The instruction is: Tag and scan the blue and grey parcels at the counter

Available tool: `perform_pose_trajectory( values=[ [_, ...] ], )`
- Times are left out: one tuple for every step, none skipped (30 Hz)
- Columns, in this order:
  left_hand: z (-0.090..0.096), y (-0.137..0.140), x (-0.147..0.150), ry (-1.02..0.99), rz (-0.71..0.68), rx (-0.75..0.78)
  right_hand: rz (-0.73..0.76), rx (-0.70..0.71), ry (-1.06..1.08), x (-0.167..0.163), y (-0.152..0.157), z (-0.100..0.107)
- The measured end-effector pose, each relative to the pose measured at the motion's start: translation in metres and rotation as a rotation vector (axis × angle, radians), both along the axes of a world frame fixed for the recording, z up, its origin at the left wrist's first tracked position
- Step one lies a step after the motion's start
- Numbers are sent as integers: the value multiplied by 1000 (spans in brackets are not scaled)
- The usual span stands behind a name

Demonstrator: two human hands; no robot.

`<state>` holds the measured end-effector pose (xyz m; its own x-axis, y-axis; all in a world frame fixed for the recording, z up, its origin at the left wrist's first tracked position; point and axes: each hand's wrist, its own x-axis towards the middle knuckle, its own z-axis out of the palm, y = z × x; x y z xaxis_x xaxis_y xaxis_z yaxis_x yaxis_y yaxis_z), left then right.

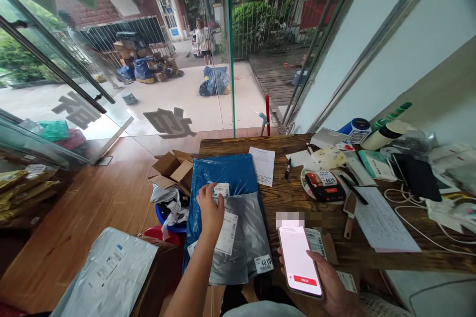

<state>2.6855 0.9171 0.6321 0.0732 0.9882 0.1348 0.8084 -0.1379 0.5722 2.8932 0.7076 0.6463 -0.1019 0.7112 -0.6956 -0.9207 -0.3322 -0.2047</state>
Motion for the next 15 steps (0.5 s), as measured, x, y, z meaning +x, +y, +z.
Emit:
perform_pose_trajectory(
  values=[
    [-5, 0, -1, 55, 16, -45, -1, -5, 1, 1, 0, -1],
    [-11, 0, -3, 111, 31, -91, -6, -13, -1, 1, -1, -1],
    [-18, -1, -5, 161, 42, -132, -13, -20, -3, 1, -1, 0],
    [-24, -2, -7, 203, 46, -163, -22, -28, -5, 1, 0, 1],
    [-30, -3, -9, 236, 43, -184, -27, -36, -6, 0, 0, 2],
    [-34, -5, -11, 264, 37, -199, -32, -42, -7, -1, 0, 3],
    [-38, -6, -12, 286, 32, -210, -32, -45, -6, -2, 0, 4],
    [-40, -7, -14, 305, 27, -218, -33, -45, -4, -2, 0, 5],
    [-41, -8, -15, 320, 22, -222, -33, -43, -2, -3, 0, 6],
    [-42, -9, -16, 333, 18, -223, -33, -43, -1, -4, 0, 6],
    [-43, -10, -16, 345, 11, -222, -34, -42, 0, -5, 0, 6],
    [-43, -11, -17, 355, 0, -219, -34, -43, 2, -6, 0, 6],
    [-43, -12, -17, 365, -12, -214, -34, -45, 3, -6, 0, 6],
    [-44, -12, -17, 373, -25, -207, -34, -49, 4, -7, 0, 5],
    [-45, -13, -18, 381, -38, -200, -33, -52, 6, -8, 0, 5]
  ],
)
